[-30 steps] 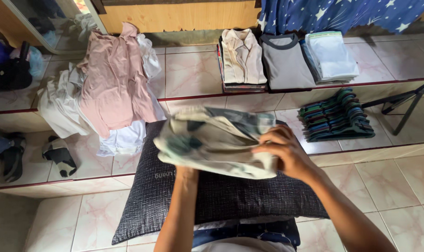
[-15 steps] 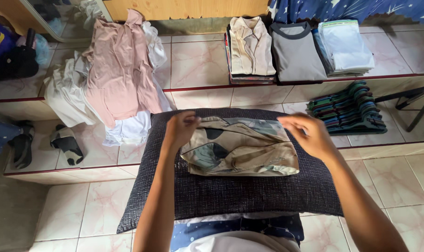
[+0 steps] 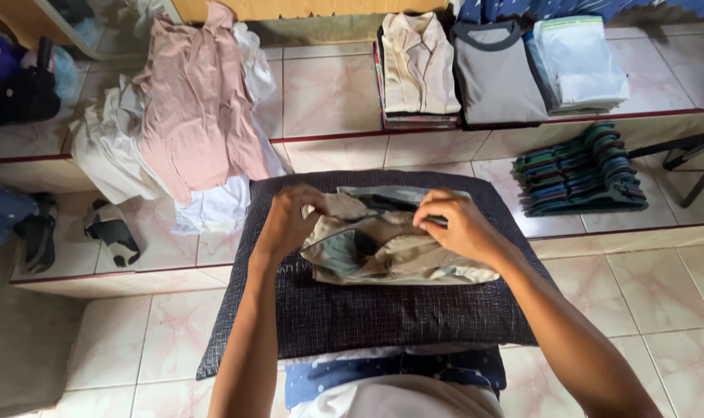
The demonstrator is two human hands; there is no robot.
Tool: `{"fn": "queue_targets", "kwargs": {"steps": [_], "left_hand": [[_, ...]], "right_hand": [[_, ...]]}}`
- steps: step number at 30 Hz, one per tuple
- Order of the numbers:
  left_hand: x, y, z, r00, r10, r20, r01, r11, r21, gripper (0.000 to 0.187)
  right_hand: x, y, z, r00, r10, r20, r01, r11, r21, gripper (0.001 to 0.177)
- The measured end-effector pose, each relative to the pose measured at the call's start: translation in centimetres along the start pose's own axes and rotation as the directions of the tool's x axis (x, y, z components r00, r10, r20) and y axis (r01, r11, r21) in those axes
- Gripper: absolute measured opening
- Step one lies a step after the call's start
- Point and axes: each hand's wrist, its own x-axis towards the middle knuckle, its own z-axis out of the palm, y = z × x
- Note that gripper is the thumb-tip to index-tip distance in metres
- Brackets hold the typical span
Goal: The person folds several shirts by hand on top of a pillow while sitting on the floor, placing each folded shirt into a stack on a step.
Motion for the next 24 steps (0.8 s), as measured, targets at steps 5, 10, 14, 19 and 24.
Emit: {"fn": "queue_targets", "kwargs": {"steps": [5, 10, 14, 19, 24], "left_hand": [[-1.5, 1.0, -0.5, 0.991, 0.128, 0.028, -0.131, 0.969, 0.208, 0.017], [-1.1, 3.8, 0.0, 0.989, -0.13, -0.077, 0.145, 0.957, 0.253, 0.014], [-0.8, 4.1, 0.6, 0.982, -0.184, -0.051, 0.188, 0.883, 0.429, 0.016], [-2.3, 5.5, 0.7, 0.935, -0.229, -0.272, 0.33, 0.845, 0.42, 0.041], [-4.2, 8.2, 0.6, 0.58, -0.805, 0.121, 0.787, 0.593, 0.169, 0.088]], "right_hand": [[-0.9, -0.3, 0.1, 0.994, 0.108, 0.036, -0.11, 0.992, 0.055, 0.012], [-1.0, 2.5, 1.6, 0.989, 0.093, -0.117, -0.089, 0.995, 0.041, 0.017], [-0.5, 4.9, 1.3, 0.925, 0.341, 0.165, -0.319, 0.936, -0.146, 0.037], [1.0, 10.4, 0.7, 0.857, 0.506, 0.097, -0.5, 0.862, -0.08, 0.043], [0.4, 15.6, 1.6, 0.695, 0.699, 0.17, -0.566, 0.677, -0.469, 0.08]]}}
